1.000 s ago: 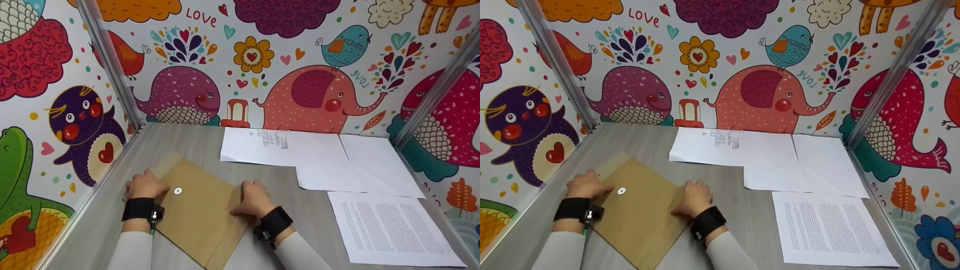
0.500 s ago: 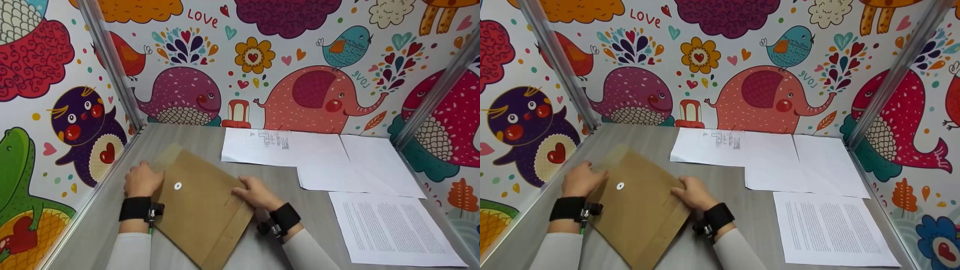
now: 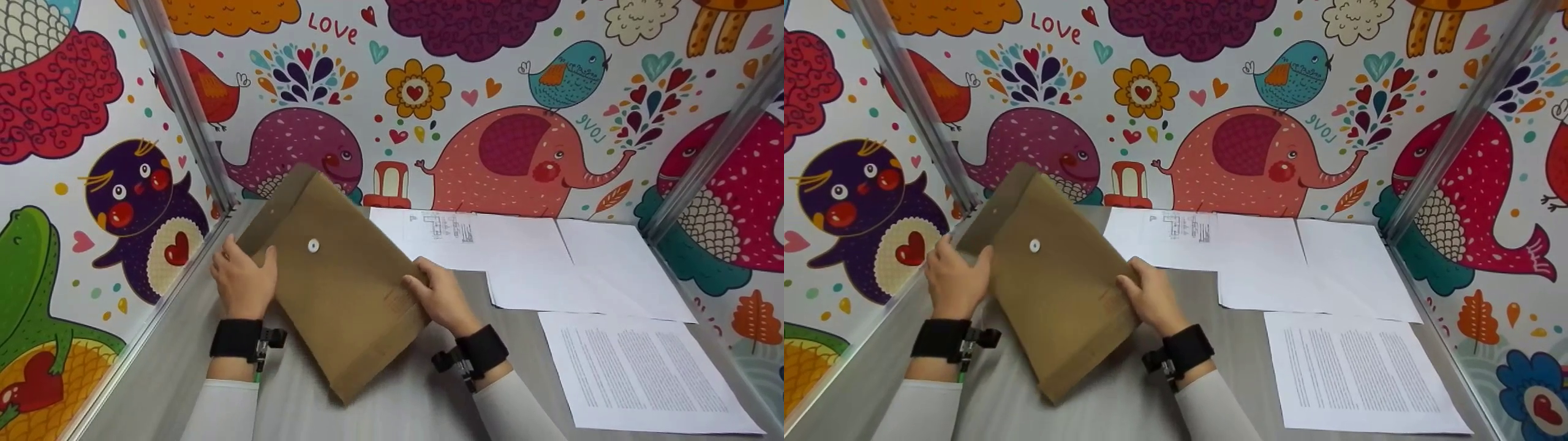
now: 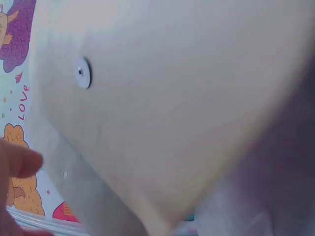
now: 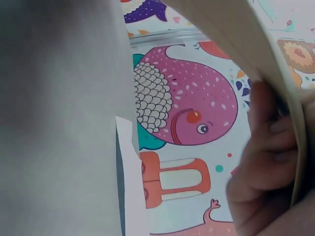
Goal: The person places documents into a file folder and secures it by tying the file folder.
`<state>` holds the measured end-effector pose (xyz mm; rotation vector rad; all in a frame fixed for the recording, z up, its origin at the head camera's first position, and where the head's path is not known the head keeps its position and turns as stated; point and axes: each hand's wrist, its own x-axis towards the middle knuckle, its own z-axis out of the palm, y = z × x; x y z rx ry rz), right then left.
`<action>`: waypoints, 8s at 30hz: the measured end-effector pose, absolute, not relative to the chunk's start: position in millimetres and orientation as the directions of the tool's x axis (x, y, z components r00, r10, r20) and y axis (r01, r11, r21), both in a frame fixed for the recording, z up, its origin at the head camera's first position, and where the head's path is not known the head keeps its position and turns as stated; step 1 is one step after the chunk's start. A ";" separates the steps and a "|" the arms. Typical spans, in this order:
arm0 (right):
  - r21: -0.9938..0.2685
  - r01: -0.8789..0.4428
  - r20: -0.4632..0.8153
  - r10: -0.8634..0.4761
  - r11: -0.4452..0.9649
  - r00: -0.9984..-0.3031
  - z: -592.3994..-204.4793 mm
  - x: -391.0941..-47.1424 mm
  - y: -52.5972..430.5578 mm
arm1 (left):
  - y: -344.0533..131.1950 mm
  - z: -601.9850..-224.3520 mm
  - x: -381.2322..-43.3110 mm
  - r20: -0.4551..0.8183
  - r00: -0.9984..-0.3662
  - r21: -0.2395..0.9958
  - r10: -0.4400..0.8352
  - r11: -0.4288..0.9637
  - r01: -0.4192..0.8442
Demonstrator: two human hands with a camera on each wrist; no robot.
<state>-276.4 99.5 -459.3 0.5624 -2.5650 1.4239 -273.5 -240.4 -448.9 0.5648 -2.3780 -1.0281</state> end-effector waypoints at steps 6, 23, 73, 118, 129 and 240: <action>-0.782 -0.402 0.460 0.004 0.476 -0.888 -466.4 -269.8 79.9 | -233.9 -444.0 -272.5 0.126 -0.847 0.873 -0.517 0.463 -0.153; -0.877 -0.409 0.459 0.190 0.253 -0.868 -480.3 -248.6 47.5 | -193.3 -465.5 -277.9 0.111 -0.944 0.815 -0.310 0.572 -0.092; -0.983 0.031 -0.032 0.003 -0.183 -0.999 -443.6 -281.5 123.6 | -298.9 -443.4 -259.0 0.374 -0.845 0.701 -0.383 0.713 -0.013; -0.179 -0.671 -0.113 -0.693 0.720 -0.712 -506.6 -208.5 87.7 | -162.0 -500.3 -254.7 -0.080 -0.995 0.268 -0.052 0.961 -0.071; -0.124 -0.667 -0.116 -0.678 0.735 -0.726 -508.2 -210.0 84.0 | -120.1 -503.1 -231.8 -0.104 -0.994 0.222 0.021 0.975 -0.003; -0.367 0.552 -0.314 0.459 0.748 -0.831 -468.4 -243.6 474.4 | 234.2 -503.4 -192.2 0.060 -0.893 0.257 0.446 0.857 0.446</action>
